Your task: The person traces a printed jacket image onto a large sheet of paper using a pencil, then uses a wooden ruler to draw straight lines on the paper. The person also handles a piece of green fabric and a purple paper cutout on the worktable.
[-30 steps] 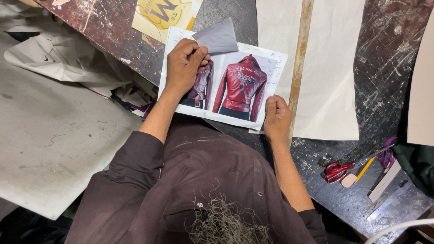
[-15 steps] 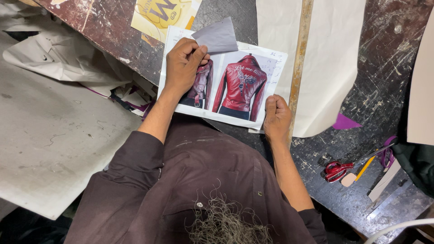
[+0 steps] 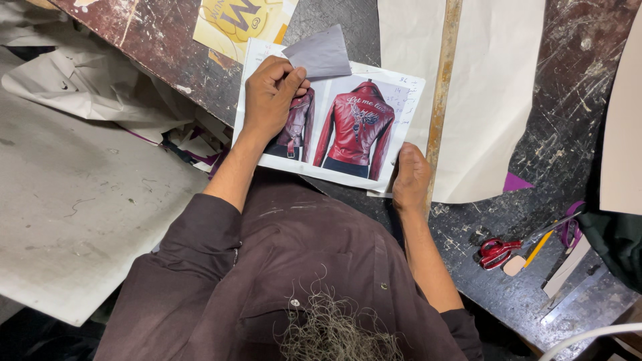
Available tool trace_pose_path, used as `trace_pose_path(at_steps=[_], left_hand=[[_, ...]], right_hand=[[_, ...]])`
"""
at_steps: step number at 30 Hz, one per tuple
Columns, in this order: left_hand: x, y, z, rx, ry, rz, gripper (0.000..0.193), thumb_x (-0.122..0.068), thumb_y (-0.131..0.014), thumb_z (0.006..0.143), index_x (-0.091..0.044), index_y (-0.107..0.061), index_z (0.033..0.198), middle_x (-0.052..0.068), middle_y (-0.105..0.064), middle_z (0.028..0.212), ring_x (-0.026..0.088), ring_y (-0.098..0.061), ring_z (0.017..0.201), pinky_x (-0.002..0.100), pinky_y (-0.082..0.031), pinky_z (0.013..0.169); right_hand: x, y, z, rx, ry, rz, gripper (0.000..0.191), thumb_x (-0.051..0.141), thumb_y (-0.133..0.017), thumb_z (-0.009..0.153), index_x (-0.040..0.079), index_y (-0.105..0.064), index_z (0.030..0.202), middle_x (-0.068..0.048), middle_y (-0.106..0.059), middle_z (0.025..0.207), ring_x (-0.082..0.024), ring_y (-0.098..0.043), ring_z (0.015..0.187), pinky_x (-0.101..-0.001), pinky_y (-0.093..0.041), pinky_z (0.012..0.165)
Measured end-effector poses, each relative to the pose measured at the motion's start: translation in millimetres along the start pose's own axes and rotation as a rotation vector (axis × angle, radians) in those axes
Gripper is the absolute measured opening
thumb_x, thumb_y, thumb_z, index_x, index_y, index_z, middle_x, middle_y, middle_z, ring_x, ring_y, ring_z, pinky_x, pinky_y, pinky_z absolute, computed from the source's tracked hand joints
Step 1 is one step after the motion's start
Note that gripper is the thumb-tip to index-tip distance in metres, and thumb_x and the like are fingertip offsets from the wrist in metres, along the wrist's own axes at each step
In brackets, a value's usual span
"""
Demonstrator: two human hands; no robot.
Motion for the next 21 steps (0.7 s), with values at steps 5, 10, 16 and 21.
trace_pose_path(at_steps=[5, 10, 16, 21], left_hand=[[-2.7, -0.7, 0.9, 0.015, -0.028, 0.015, 0.026, -0.019, -0.067, 0.105, 0.004, -0.066, 0.095, 0.003, -0.061, 0.099, 0.01, -0.074, 0.089, 0.022, -0.062, 0.076], [-4.0, -0.6, 0.2, 0.014, -0.027, 0.006, 0.026, -0.019, -0.067, 0.105, 0.005, -0.066, 0.096, 0.003, -0.061, 0.099, 0.01, -0.073, 0.089, 0.022, -0.062, 0.076], [-16.1, -3.7, -3.5, -0.009, -0.047, 0.127, 0.02, -0.012, -0.069, 0.103, 0.005, -0.066, 0.093, 0.006, -0.062, 0.095, 0.013, -0.073, 0.083, 0.025, -0.059, 0.072], [-42.1, -9.3, -4.8, 0.03, -0.318, 0.489, 0.014, -0.007, -0.073, 0.098, 0.005, -0.068, 0.094, 0.014, -0.066, 0.091, 0.023, -0.065, 0.08, 0.033, -0.05, 0.072]], right_hand=[[6.9, -1.9, 1.6, 0.0, -0.068, -0.023, 0.05, 0.044, -0.045, 0.112, 0.003, -0.072, 0.106, 0.003, -0.064, 0.08, -0.005, -0.051, 0.071, -0.0227, -0.042, 0.064], [13.7, -4.0, 1.1, 0.01, -0.015, -0.015, 0.049, 0.045, -0.046, 0.112, 0.003, -0.072, 0.107, 0.002, -0.066, 0.084, -0.005, -0.054, 0.074, -0.0229, -0.045, 0.067], [22.8, -9.5, 2.3, 0.039, -0.018, 0.11, 0.044, 0.038, -0.047, 0.112, 0.001, -0.071, 0.112, -0.001, -0.07, 0.093, -0.006, -0.059, 0.08, -0.0221, -0.048, 0.072], [37.8, 16.5, -2.0, -0.04, -0.15, 0.113, 0.032, 0.026, -0.056, 0.105, 0.0, -0.068, 0.118, -0.002, -0.069, 0.09, -0.007, -0.058, 0.069, -0.0206, -0.047, 0.06]])
Point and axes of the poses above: each hand's wrist, its own z-axis towards the middle knuckle, its own y-axis out of the back of the hand, x = y × z, the point moved 2 cm from there along z, towards the middle knuckle
